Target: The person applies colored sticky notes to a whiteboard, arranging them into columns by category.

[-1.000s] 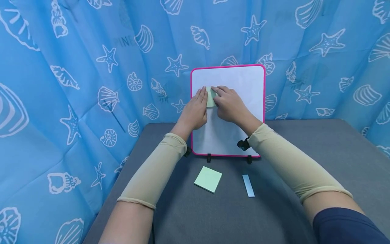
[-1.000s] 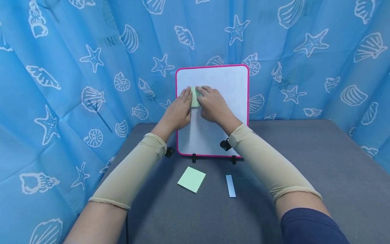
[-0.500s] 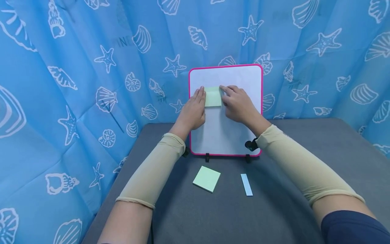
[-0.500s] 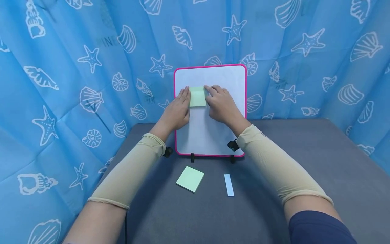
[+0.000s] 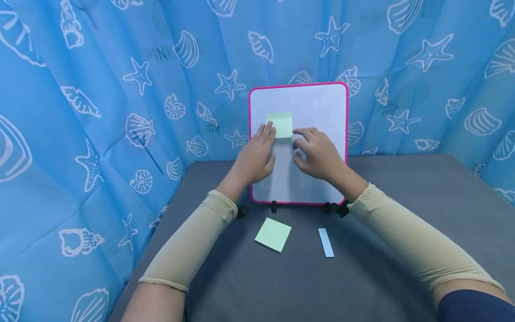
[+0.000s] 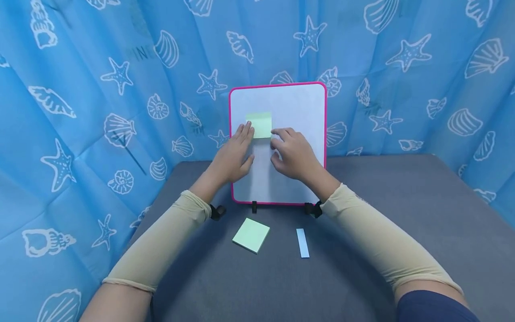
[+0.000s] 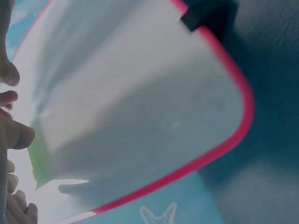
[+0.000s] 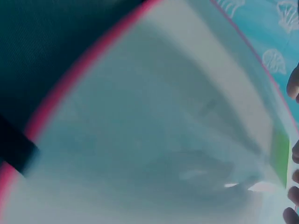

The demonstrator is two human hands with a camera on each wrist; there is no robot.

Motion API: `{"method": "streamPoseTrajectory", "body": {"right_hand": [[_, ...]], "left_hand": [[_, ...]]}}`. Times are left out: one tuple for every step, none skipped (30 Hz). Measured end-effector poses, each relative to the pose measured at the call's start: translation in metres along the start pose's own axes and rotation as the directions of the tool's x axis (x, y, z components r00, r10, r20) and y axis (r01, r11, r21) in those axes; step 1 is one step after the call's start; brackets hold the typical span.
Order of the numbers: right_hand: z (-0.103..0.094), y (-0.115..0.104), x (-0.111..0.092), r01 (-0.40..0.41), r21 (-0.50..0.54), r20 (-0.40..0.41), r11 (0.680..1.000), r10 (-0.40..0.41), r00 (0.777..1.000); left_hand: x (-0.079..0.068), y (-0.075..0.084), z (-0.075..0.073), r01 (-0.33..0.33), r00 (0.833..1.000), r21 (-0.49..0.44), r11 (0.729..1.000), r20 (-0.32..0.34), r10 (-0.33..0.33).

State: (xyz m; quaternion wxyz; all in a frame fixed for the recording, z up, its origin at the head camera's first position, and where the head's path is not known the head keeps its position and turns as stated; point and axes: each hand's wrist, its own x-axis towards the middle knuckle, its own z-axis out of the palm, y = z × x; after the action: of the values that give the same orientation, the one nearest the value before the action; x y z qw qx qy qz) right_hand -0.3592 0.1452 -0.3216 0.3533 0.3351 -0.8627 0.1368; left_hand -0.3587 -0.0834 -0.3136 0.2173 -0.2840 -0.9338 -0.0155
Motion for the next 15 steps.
{"method": "streamPoseTrajectory", "body": {"right_hand": [[-0.001,-0.004,-0.004,0.005,0.012,0.0,1.0,-0.005,1.0],[-0.002,-0.008,-0.009,0.009,0.025,0.004,1.0,-0.009,1.0],[-0.002,-0.012,-0.013,0.012,0.035,0.008,0.999,-0.013,1.0],[-0.002,-0.016,-0.018,0.013,0.05,0.015,0.999,-0.013,1.0],[-0.003,-0.02,-0.024,0.013,0.065,0.025,0.998,-0.014,1.0],[-0.003,-0.024,-0.029,0.01,0.082,0.039,0.997,-0.014,0.999],[-0.004,-0.027,-0.034,0.006,0.101,0.053,0.995,-0.011,0.999],[-0.004,-0.031,-0.039,-0.003,0.123,0.071,0.992,-0.006,0.997],[-0.004,-0.034,-0.044,-0.015,0.145,0.092,0.989,0.001,0.996],[-0.004,-0.037,-0.049,-0.03,0.167,0.116,0.986,0.011,0.993],[-0.004,-0.039,-0.054,-0.048,0.182,0.139,0.982,0.023,0.99],[-0.003,-0.042,-0.058,-0.069,0.197,0.164,0.978,0.036,0.986],[-0.002,-0.044,-0.062,-0.088,0.212,0.187,0.973,0.048,0.981],[-0.001,-0.046,-0.066,-0.11,0.222,0.213,0.969,0.062,0.975],[0.0,-0.048,-0.07,-0.125,0.226,0.238,0.966,0.07,0.969]], "left_hand": [[-0.005,0.002,0.001,-0.013,1.0,-0.014,1.0,-0.02,0.013],[-0.011,0.003,0.003,-0.027,0.999,-0.027,0.999,-0.041,0.026],[-0.016,0.005,0.004,-0.038,0.998,-0.04,0.998,-0.061,0.036],[-0.023,0.006,0.006,-0.048,0.996,-0.054,0.997,-0.078,0.044],[-0.029,0.008,0.008,-0.06,0.995,-0.069,0.996,-0.088,0.054],[-0.036,0.009,0.011,-0.07,0.994,-0.088,0.994,-0.095,0.061],[-0.043,0.011,0.013,-0.08,0.993,-0.111,0.991,-0.096,0.069],[-0.051,0.012,0.014,-0.091,0.992,-0.142,0.986,-0.095,0.078],[-0.058,0.014,0.016,-0.099,0.992,-0.176,0.979,-0.09,0.084],[-0.065,0.015,0.017,-0.105,0.993,-0.214,0.971,-0.082,0.09],[-0.072,0.015,0.018,-0.106,0.993,-0.25,0.962,-0.07,0.091],[-0.079,0.016,0.019,-0.101,0.994,-0.287,0.953,-0.057,0.088],[-0.085,0.016,0.02,-0.094,0.995,-0.322,0.942,-0.042,0.085],[-0.092,0.017,0.021,-0.083,0.997,-0.358,0.93,-0.023,0.08],[-0.098,0.017,0.022,-0.072,0.997,-0.388,0.919,-0.004,0.076]]}}
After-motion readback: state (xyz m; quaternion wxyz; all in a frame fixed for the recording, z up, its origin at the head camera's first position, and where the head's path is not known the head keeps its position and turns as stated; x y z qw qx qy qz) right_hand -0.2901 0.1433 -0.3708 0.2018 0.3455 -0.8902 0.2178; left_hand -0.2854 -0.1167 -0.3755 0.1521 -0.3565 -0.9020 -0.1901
